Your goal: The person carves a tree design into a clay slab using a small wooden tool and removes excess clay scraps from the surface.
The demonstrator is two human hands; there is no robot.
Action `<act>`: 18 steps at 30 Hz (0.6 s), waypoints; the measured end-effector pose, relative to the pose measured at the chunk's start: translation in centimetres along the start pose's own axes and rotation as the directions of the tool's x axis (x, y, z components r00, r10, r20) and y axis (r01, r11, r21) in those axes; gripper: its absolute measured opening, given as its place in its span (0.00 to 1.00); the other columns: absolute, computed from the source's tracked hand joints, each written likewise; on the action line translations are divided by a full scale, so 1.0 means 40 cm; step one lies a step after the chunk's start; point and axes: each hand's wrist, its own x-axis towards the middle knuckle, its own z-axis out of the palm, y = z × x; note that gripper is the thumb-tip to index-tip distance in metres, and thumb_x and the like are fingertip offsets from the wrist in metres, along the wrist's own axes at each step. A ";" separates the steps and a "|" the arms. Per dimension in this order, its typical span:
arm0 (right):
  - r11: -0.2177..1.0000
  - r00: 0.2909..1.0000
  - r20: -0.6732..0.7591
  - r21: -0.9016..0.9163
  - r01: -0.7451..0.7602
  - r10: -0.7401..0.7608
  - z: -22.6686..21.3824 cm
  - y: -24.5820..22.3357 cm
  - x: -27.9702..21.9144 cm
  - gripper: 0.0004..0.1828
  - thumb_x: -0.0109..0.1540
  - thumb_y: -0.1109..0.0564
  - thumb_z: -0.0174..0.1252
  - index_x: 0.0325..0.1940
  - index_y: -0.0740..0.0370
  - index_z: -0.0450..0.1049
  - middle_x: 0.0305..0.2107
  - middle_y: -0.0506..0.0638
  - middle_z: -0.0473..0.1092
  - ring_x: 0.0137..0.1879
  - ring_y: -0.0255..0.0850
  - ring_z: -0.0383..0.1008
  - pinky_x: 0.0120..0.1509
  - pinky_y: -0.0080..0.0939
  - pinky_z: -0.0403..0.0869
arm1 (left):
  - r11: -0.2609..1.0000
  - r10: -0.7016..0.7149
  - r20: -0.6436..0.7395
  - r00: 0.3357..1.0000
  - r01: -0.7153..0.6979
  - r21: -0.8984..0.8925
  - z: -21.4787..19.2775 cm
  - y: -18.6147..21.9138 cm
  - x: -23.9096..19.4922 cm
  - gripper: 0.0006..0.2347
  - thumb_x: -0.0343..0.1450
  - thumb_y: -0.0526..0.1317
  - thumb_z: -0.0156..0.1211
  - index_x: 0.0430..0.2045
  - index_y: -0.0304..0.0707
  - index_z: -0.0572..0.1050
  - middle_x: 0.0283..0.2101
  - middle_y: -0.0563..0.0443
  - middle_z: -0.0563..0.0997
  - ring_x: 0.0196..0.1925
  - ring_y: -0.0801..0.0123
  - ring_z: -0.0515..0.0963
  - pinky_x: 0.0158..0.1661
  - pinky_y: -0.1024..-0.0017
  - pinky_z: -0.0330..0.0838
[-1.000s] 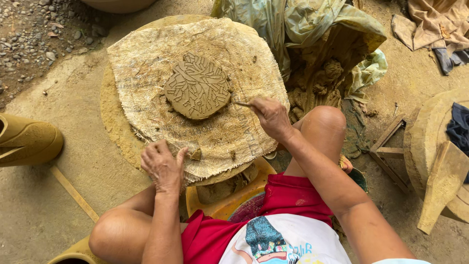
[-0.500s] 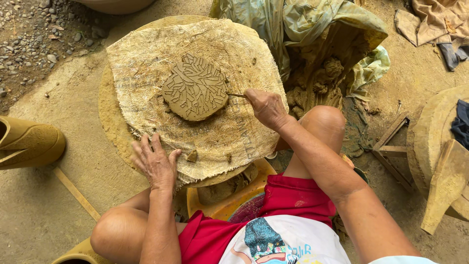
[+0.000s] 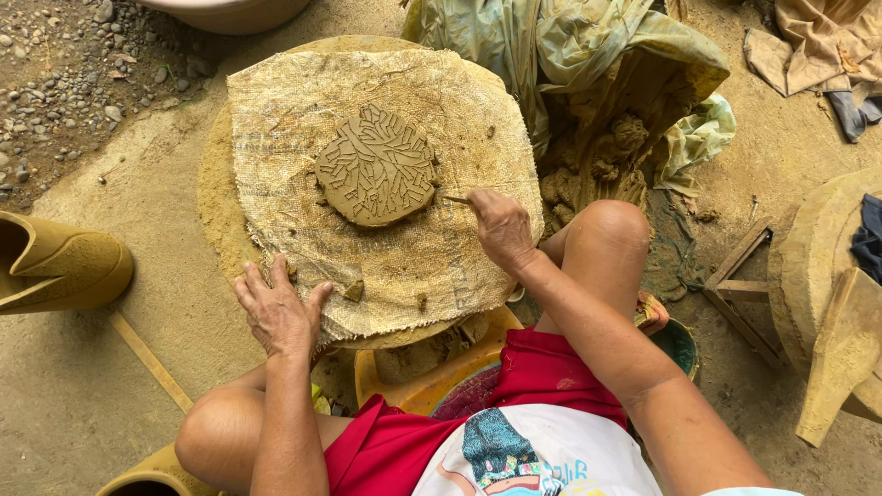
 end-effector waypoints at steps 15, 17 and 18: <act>0.917 0.915 0.051 0.003 0.400 -0.400 -0.097 0.012 0.084 0.03 0.66 0.66 0.55 0.40 0.61 0.72 0.24 0.50 0.66 0.30 0.39 0.68 0.32 0.42 0.71 | 0.999 -0.021 -0.404 0.914 0.005 -0.040 0.046 -0.019 0.003 0.48 0.60 0.67 0.69 0.74 0.54 0.53 0.75 0.32 0.57 0.77 0.35 0.51 0.66 0.34 0.51; 0.944 0.945 0.044 0.082 0.321 -0.325 -0.094 0.033 0.072 0.02 0.69 0.62 0.57 0.41 0.62 0.72 0.24 0.50 0.68 0.28 0.37 0.68 0.31 0.40 0.71 | 0.998 0.014 -0.507 0.862 -0.043 -0.045 0.039 -0.025 0.012 0.44 0.64 0.67 0.68 0.73 0.46 0.62 0.74 0.29 0.60 0.75 0.34 0.53 0.65 0.34 0.52; 0.959 0.962 0.045 0.102 0.265 -0.271 -0.089 0.044 0.068 0.04 0.70 0.61 0.57 0.40 0.62 0.72 0.24 0.50 0.69 0.27 0.36 0.68 0.30 0.38 0.71 | 0.991 -0.003 -0.520 0.854 -0.067 -0.115 0.031 -0.025 0.013 0.36 0.67 0.65 0.69 0.66 0.45 0.67 0.73 0.32 0.63 0.75 0.36 0.54 0.67 0.37 0.52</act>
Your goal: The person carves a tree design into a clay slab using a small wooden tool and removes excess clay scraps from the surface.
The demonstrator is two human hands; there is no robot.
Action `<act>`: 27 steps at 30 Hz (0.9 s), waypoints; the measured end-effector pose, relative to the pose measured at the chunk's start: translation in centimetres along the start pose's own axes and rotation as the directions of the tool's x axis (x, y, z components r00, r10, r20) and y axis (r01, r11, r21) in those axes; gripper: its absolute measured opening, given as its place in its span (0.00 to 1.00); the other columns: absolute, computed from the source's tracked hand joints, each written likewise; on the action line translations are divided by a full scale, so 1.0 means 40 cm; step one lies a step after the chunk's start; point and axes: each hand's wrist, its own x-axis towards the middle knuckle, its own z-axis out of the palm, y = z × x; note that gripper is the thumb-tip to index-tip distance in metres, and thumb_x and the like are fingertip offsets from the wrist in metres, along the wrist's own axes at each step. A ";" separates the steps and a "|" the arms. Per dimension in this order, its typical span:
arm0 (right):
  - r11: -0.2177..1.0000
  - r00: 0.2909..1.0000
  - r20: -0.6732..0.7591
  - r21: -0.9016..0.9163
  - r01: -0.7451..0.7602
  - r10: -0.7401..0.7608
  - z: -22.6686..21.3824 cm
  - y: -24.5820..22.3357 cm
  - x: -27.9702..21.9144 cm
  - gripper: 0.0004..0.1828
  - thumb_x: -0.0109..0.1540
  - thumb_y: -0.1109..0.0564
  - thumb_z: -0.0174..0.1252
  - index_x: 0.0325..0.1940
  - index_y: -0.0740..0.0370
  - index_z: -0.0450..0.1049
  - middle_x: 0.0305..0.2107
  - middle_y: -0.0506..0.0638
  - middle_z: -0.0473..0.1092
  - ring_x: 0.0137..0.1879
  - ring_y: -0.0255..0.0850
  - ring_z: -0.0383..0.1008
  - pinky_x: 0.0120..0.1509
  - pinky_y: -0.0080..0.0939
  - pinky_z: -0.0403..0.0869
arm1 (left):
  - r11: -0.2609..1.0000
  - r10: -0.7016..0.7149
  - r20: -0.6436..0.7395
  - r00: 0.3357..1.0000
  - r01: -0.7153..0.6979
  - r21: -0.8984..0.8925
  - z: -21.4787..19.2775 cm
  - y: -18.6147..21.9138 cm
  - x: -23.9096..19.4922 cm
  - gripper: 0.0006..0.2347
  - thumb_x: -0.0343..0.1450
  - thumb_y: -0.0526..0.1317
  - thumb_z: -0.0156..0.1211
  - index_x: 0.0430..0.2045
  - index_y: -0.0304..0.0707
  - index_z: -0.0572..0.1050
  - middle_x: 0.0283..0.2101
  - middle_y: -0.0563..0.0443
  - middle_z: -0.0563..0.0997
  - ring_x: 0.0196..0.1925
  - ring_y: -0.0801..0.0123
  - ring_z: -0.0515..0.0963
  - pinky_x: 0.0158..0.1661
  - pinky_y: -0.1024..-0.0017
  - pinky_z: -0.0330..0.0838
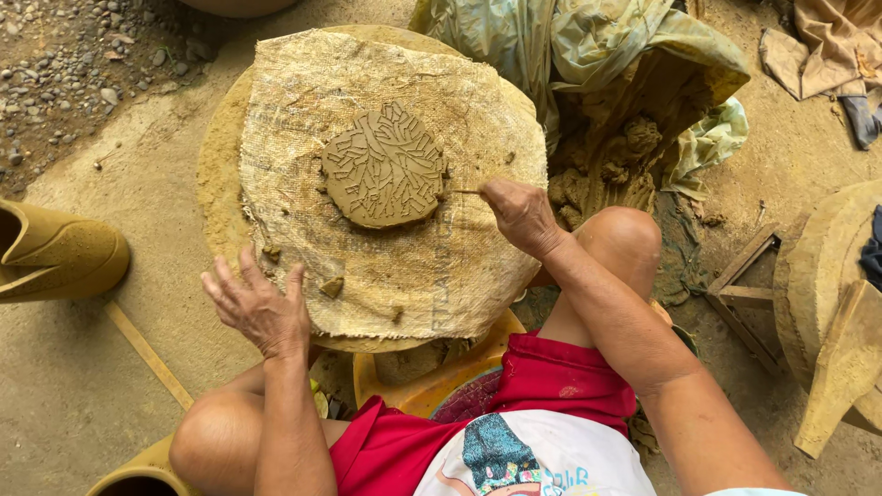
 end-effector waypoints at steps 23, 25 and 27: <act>0.748 0.858 -0.041 0.511 -0.423 0.513 -0.034 0.049 0.004 0.05 0.73 0.64 0.53 0.47 0.63 0.75 0.29 0.43 0.71 0.30 0.27 0.68 0.32 0.30 0.70 | 0.885 0.466 0.325 0.823 -0.424 -0.194 0.003 0.093 -0.105 0.12 0.68 0.41 0.70 0.41 0.36 0.79 0.41 0.44 0.80 0.44 0.62 0.79 0.45 0.68 0.79; 0.742 0.847 -0.038 0.505 -0.442 0.531 -0.036 0.047 0.005 0.05 0.73 0.64 0.53 0.46 0.63 0.75 0.28 0.42 0.71 0.30 0.27 0.68 0.31 0.29 0.70 | 0.902 0.422 0.302 0.855 -0.361 -0.238 0.038 0.048 -0.108 0.08 0.74 0.37 0.67 0.44 0.37 0.79 0.44 0.45 0.80 0.47 0.63 0.79 0.49 0.70 0.80; 0.755 0.851 -0.052 0.493 -0.433 0.522 -0.037 0.040 0.005 0.05 0.72 0.64 0.53 0.46 0.63 0.75 0.29 0.42 0.71 0.30 0.27 0.68 0.31 0.30 0.69 | 0.917 0.360 0.308 0.881 -0.272 -0.293 0.033 0.033 -0.100 0.08 0.77 0.36 0.64 0.48 0.37 0.79 0.47 0.44 0.80 0.50 0.63 0.79 0.50 0.68 0.80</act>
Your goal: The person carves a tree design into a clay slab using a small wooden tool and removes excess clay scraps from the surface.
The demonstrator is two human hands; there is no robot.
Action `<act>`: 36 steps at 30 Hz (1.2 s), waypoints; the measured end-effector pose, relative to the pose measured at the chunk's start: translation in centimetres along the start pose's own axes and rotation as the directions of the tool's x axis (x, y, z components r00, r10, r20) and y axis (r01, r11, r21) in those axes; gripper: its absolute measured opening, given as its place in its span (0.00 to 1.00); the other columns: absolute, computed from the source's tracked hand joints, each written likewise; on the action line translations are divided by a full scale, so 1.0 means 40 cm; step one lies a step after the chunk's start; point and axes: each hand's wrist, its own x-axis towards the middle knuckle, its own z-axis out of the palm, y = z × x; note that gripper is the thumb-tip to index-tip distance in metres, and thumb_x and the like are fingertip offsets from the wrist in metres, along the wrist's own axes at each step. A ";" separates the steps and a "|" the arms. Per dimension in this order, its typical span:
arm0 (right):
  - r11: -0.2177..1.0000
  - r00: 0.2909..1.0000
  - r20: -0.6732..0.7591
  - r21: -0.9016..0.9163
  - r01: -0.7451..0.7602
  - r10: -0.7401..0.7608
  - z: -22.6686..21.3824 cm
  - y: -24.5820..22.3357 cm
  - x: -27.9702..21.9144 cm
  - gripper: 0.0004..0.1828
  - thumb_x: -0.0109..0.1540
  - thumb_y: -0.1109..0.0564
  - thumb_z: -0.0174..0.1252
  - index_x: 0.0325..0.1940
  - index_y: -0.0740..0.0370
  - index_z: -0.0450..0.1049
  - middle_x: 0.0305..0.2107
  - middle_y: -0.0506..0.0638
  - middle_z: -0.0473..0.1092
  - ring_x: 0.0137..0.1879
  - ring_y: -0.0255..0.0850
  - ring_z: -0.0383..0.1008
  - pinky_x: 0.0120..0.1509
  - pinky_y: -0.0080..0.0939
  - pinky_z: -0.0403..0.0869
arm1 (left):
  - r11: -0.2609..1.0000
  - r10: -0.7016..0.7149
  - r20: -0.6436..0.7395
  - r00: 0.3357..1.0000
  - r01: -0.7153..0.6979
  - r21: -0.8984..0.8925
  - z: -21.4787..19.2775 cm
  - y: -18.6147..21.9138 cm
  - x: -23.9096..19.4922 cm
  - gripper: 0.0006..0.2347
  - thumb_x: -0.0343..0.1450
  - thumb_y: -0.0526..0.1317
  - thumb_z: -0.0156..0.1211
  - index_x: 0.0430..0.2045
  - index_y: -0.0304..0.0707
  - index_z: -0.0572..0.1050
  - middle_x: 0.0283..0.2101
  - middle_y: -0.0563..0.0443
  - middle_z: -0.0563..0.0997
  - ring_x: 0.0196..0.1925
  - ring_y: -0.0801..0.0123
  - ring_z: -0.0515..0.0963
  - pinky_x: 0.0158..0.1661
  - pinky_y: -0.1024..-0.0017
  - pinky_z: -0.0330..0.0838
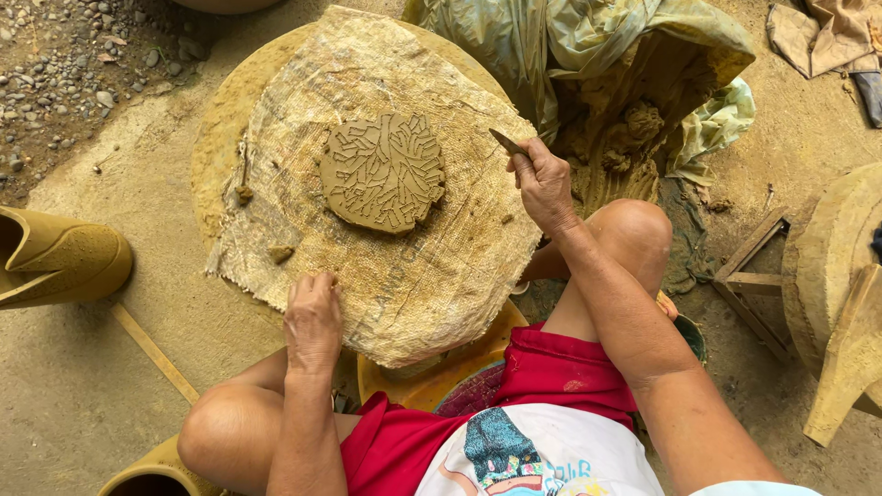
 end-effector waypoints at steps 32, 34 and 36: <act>0.703 0.791 0.393 -0.376 0.604 -0.469 0.126 0.013 -0.125 0.08 0.71 0.64 0.51 0.40 0.58 0.73 0.19 0.44 0.65 0.23 0.31 0.64 0.22 0.32 0.67 | 0.947 -0.298 0.333 0.894 0.233 0.221 -0.157 0.112 0.051 0.63 0.41 0.72 0.75 0.74 0.65 0.47 0.78 0.36 0.32 0.76 0.25 0.26 0.62 0.15 0.31; 0.593 0.727 0.498 -0.430 0.681 -0.473 0.154 0.008 -0.144 0.15 0.68 0.72 0.43 0.41 0.58 0.72 0.17 0.43 0.61 0.22 0.32 0.63 0.21 0.33 0.66 | 0.945 -0.316 0.314 0.895 0.267 0.190 -0.156 0.109 0.051 0.63 0.40 0.71 0.76 0.73 0.68 0.47 0.78 0.34 0.31 0.76 0.24 0.27 0.62 0.15 0.32; 0.551 0.675 0.508 -0.396 0.734 -0.534 0.177 -0.006 -0.163 0.10 0.69 0.68 0.45 0.43 0.60 0.71 0.15 0.43 0.59 0.21 0.33 0.62 0.18 0.34 0.65 | 0.946 -0.315 0.316 0.895 0.271 0.177 -0.149 0.105 0.053 0.63 0.41 0.71 0.76 0.74 0.67 0.46 0.78 0.35 0.30 0.75 0.23 0.28 0.62 0.15 0.33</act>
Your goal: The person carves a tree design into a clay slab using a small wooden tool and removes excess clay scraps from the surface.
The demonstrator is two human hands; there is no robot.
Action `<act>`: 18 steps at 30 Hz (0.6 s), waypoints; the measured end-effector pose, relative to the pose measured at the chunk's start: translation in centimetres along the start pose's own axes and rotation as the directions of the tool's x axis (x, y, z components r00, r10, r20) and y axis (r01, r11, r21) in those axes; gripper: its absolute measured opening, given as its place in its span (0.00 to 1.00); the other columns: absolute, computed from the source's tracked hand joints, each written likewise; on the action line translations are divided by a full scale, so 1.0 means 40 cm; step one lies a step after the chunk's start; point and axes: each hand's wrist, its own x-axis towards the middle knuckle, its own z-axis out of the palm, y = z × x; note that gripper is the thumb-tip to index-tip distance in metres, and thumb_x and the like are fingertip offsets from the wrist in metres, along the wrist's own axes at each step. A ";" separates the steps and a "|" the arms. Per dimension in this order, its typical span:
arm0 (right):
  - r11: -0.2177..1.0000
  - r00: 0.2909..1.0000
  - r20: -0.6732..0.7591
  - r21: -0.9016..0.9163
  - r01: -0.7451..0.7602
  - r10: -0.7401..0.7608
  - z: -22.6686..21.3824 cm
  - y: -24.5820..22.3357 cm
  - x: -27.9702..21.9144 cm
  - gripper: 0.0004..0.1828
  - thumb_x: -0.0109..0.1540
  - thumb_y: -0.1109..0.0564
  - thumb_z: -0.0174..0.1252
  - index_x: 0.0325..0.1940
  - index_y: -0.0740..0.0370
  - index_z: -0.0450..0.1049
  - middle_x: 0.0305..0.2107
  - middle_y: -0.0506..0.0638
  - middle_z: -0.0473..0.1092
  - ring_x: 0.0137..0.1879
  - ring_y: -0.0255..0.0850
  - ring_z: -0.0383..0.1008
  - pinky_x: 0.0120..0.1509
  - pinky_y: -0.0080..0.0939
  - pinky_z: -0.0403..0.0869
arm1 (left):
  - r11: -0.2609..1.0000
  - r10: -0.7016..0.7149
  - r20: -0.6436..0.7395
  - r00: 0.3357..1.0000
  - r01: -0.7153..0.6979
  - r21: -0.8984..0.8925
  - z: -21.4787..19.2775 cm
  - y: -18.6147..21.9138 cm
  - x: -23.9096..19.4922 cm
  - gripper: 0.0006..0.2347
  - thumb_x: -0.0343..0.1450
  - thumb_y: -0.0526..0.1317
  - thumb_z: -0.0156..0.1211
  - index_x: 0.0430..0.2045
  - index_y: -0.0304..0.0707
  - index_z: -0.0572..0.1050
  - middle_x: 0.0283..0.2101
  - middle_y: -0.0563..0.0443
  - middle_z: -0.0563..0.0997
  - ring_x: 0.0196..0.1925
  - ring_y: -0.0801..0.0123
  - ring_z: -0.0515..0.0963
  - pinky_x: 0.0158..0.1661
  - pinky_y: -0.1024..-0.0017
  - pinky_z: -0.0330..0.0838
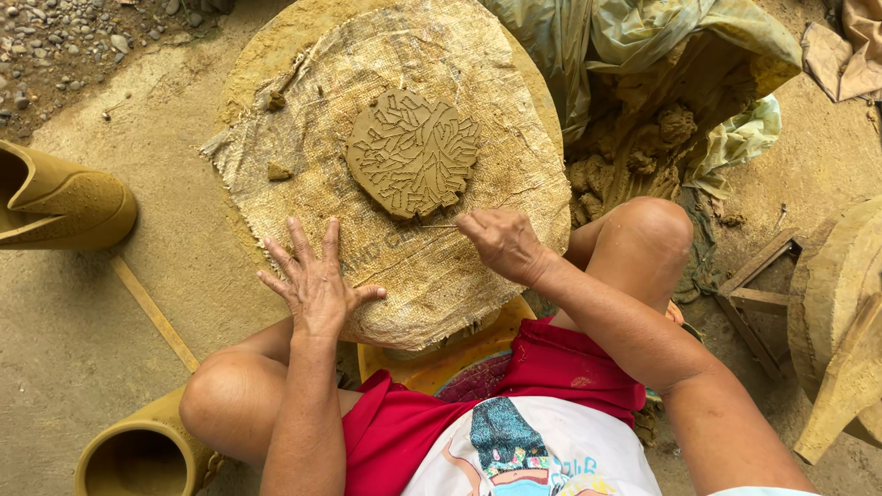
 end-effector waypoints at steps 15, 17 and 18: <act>0.994 1.000 -0.027 -0.105 -0.001 -0.002 0.001 -0.066 0.083 0.10 0.69 0.68 0.46 0.34 0.59 0.67 0.16 0.44 0.58 0.20 0.32 0.61 0.20 0.38 0.64 | 0.999 -0.020 0.033 0.999 0.018 0.040 0.007 0.016 0.000 0.63 0.42 0.73 0.74 0.75 0.65 0.45 0.77 0.32 0.29 0.74 0.20 0.27 0.62 0.15 0.33; 0.993 1.000 -0.025 -0.116 0.003 -0.006 0.006 -0.065 0.085 0.10 0.69 0.67 0.46 0.34 0.59 0.67 0.16 0.44 0.59 0.20 0.32 0.61 0.20 0.37 0.64 | 0.999 -0.025 0.046 0.999 0.024 0.033 -0.001 0.021 -0.002 0.63 0.43 0.73 0.75 0.75 0.65 0.45 0.77 0.32 0.29 0.74 0.20 0.27 0.62 0.15 0.33; 0.992 1.000 -0.027 -0.123 0.009 -0.013 0.008 -0.062 0.084 0.10 0.69 0.67 0.46 0.34 0.59 0.67 0.16 0.44 0.59 0.21 0.32 0.61 0.20 0.37 0.63 | 0.999 -0.028 0.052 0.998 0.027 0.030 -0.006 0.024 -0.003 0.63 0.43 0.73 0.75 0.75 0.64 0.46 0.77 0.32 0.29 0.74 0.20 0.27 0.62 0.15 0.33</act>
